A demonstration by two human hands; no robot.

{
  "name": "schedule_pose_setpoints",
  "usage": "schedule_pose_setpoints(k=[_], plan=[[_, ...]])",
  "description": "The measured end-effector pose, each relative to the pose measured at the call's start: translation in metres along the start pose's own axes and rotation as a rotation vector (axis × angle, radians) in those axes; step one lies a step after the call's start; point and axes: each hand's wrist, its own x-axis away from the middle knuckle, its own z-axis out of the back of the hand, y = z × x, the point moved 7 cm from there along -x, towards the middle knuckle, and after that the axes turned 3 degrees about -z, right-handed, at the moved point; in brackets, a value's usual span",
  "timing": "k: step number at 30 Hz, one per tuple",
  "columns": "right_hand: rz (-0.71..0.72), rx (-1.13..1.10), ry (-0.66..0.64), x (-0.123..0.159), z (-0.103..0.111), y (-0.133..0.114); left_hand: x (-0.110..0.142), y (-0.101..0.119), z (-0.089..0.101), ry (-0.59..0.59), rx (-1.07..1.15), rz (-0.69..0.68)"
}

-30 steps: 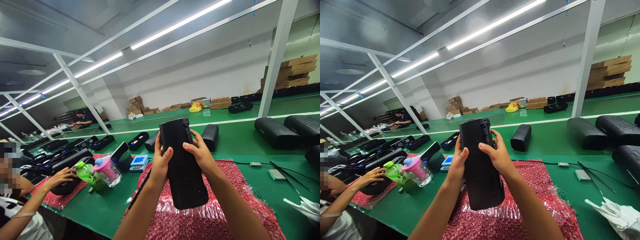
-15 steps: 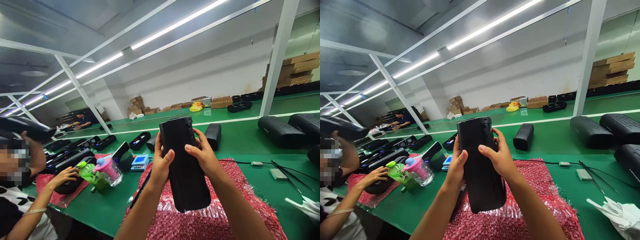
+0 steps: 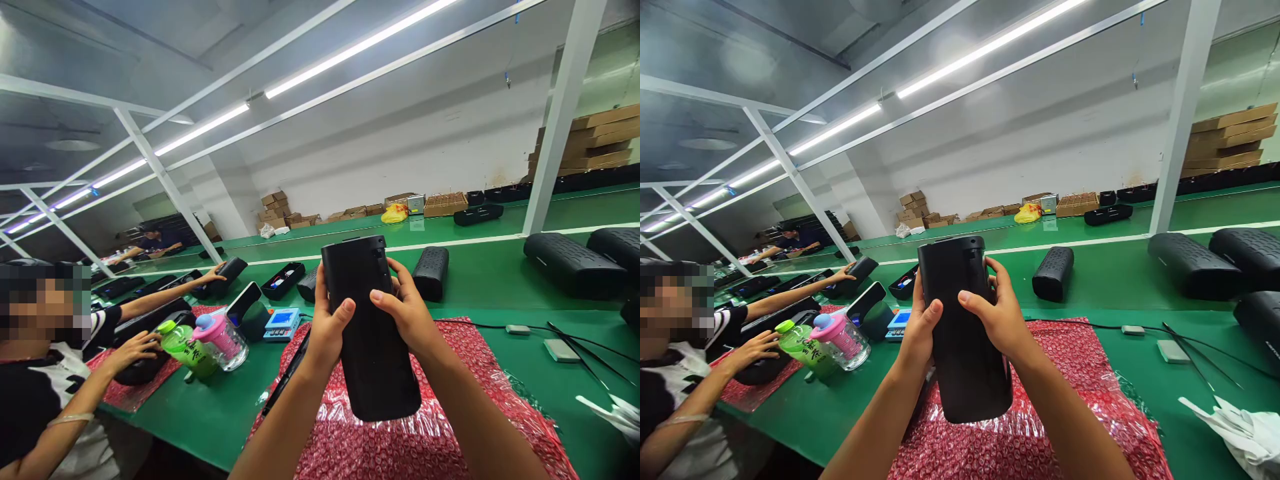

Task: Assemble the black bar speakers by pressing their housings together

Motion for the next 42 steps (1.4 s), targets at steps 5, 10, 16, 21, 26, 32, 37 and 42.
schedule_pose_setpoints(k=[5, 10, 16, 21, 26, 32, 37, 42], plan=[[0.053, -0.015, -0.057, -0.003, -0.001, 0.0, 0.0, 0.001, -0.006, -0.169, -0.029, -0.003], [0.043, -0.186, -0.123, -0.006, -0.006, 0.006, -0.003, 0.009, -0.005, -0.217, 0.066, 0.058], [0.102, -0.493, 0.177, -0.005, -0.006, 0.036, -0.037, 0.007, 0.007, -0.173, -0.003, 0.268], [0.18, -0.621, 0.263, -0.006, 0.001, 0.035, -0.071, 0.061, 0.031, -0.202, -0.342, 0.002], [0.183, -0.532, 0.193, -0.007, 0.003, 0.017, -0.054, 0.098, 0.038, -0.104, -0.391, -0.403], [0.031, -0.207, 0.194, -0.014, 0.003, 0.033, -0.024, -0.017, 0.008, -0.265, -0.109, 0.018], [-0.154, -0.113, 0.071, -0.034, -0.001, 0.076, -0.016, -0.06, 0.051, -0.077, 0.053, 0.143], [-0.243, -0.039, -0.086, -0.046, -0.007, 0.131, 0.006, -0.085, 0.103, 0.087, -0.123, 0.074]])
